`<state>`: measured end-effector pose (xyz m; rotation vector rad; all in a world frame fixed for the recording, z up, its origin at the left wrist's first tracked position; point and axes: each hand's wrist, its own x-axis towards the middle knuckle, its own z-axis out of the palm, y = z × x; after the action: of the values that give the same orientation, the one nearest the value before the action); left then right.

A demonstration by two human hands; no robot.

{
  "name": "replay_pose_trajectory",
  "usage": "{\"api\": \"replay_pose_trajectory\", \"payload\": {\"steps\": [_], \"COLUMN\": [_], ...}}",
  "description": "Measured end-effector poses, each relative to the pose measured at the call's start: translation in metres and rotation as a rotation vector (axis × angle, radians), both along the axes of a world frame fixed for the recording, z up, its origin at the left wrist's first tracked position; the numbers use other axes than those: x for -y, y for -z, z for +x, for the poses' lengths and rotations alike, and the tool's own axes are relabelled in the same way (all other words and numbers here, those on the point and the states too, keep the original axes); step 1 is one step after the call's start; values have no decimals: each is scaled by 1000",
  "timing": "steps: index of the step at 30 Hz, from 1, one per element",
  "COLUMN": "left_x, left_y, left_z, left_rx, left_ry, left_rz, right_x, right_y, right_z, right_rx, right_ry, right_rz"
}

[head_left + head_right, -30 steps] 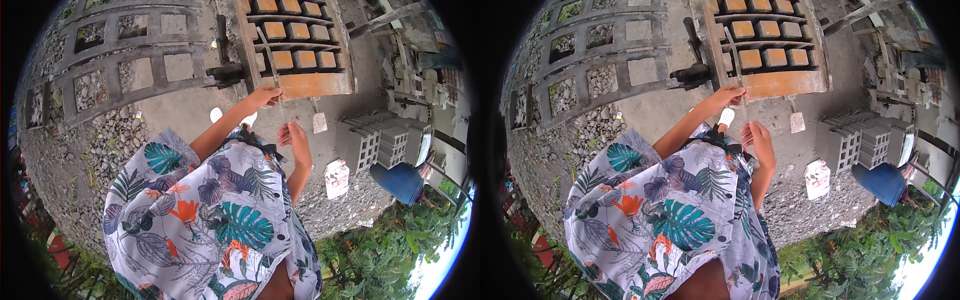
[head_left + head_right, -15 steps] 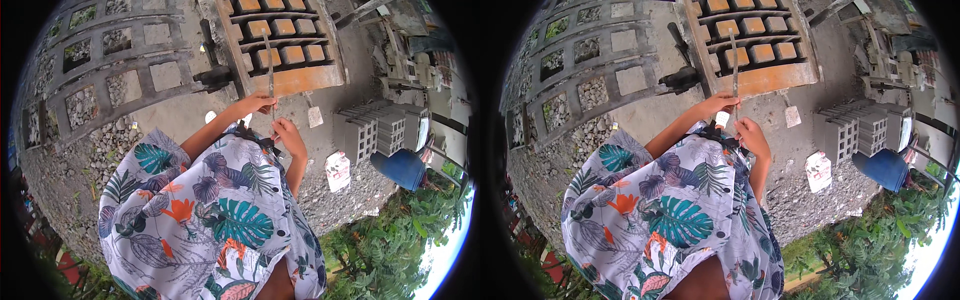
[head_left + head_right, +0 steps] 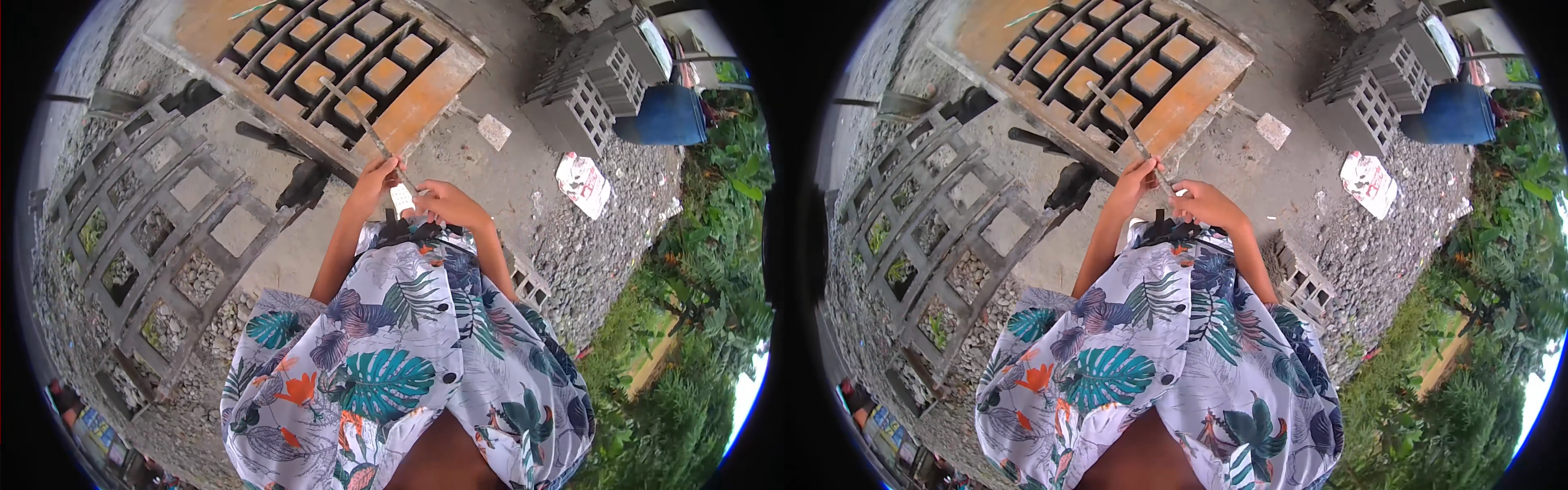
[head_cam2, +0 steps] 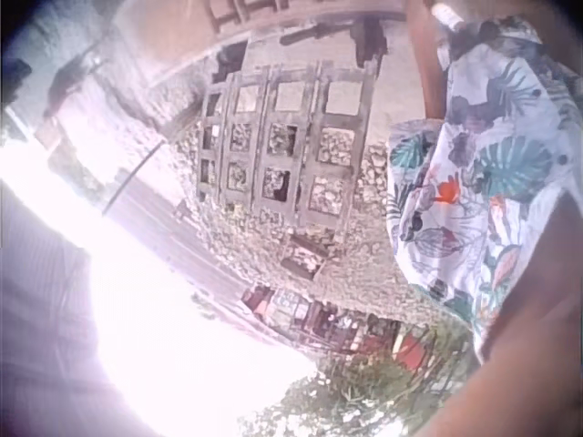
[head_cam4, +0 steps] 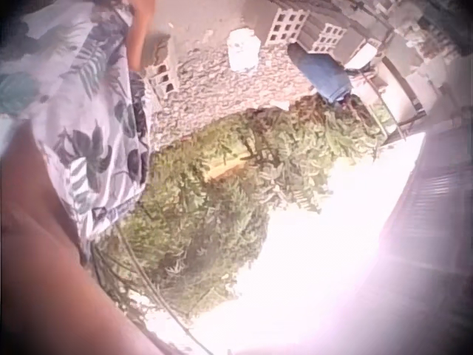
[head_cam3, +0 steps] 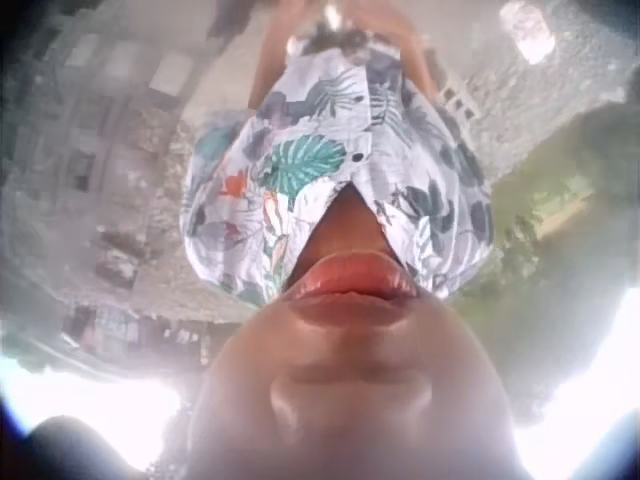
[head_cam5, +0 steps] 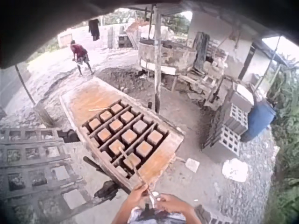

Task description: The person cleans the edges of a concrete block mold using a small stick.

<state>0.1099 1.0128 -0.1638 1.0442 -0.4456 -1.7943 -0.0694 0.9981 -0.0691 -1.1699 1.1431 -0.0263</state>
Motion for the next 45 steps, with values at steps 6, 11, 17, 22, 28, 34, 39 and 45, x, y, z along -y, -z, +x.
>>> {"api": "replay_pose_trajectory", "payload": {"steps": [6,11,17,22,28,34,39,45], "left_x": [3,0,-14,-26,-44,-44,-42,-40], "left_y": [16,18,12,-32,-104,-118,-120,-102], "left_z": [-23,-39,-57,-115,-170,-204,-199,-187], "left_rx": [-115,-31,55,254,330,347,351,215], "left_ry": [63,118,156,127,118,189,164,206], "left_rz": [40,31,52,10,-6,12,-16,47], "right_x": [-29,-44,-45,-59,-69,-72,-60,-44], "right_y": [12,33,39,26,-10,-13,-9,-11], "right_z": [-22,-47,-75,-125,-186,-219,-212,-220], "right_rx": [-41,108,155,292,416,501,511,492], "right_ry": [136,313,268,295,109,209,223,202], "right_rz": [-55,0,-15,-64,-172,-71,-126,-124]}}
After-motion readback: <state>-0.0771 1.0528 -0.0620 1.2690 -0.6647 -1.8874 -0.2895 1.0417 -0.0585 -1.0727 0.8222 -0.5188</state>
